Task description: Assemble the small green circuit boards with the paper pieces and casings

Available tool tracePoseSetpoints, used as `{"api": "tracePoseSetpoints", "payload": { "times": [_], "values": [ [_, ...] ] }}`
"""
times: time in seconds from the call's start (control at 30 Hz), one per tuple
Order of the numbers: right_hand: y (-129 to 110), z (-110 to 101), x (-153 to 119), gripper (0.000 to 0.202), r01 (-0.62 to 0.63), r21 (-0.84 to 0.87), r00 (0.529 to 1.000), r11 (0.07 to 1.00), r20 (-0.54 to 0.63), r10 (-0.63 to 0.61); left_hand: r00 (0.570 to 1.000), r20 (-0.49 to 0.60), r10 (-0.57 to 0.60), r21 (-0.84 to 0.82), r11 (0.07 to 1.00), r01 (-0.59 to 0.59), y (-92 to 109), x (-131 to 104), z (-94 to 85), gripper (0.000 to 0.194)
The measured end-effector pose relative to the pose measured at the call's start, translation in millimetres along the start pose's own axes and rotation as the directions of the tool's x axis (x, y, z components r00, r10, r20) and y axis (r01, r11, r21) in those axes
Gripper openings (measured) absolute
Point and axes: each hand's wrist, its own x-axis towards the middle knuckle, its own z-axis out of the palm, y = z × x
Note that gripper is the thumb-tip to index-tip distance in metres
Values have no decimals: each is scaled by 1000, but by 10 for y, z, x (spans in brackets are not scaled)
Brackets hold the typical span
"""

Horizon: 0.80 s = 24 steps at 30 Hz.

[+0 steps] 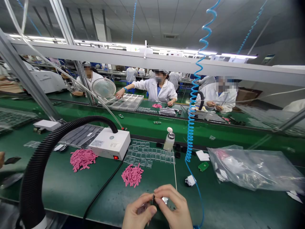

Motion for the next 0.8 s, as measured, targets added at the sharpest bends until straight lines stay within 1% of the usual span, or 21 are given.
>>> {"api": "tracePoseSetpoints", "payload": {
  "times": [0.07,0.13,0.2,0.3,0.37,0.53,0.7,0.73,0.8],
  "values": [
    [0,3,3,15,0,0,1000,1000,-4,0,999,-43,12,-11,1000,-12,7,-15,16,39],
    [-2,1,9,16,1,-2,1000,1000,-9,-1,999,-46,15,-13,1000,-16,7,-18,14,36],
    [-6,1,14,16,5,-4,1000,1000,-8,-5,999,-7,36,5,999,-36,-8,-3,-17,31],
    [-15,8,19,16,10,-7,1000,1000,-3,-10,994,87,73,56,995,-78,-44,34,-90,25],
    [-22,17,21,16,18,-11,1000,1000,-4,-18,990,114,86,77,992,-95,-67,48,-131,24],
    [-39,42,31,18,68,-26,998,997,-13,-68,986,122,111,85,989,-122,-97,42,-185,22],
    [-61,67,36,19,135,-57,990,989,-29,-137,988,124,91,82,991,-102,-64,32,-180,28],
    [-67,70,35,19,142,-66,989,988,-33,-145,990,113,84,77,993,-93,-44,23,-163,30],
    [-81,72,34,18,139,-81,990,987,-26,-142,996,55,66,56,996,-69,8,-7,-113,32]
  ]
}}
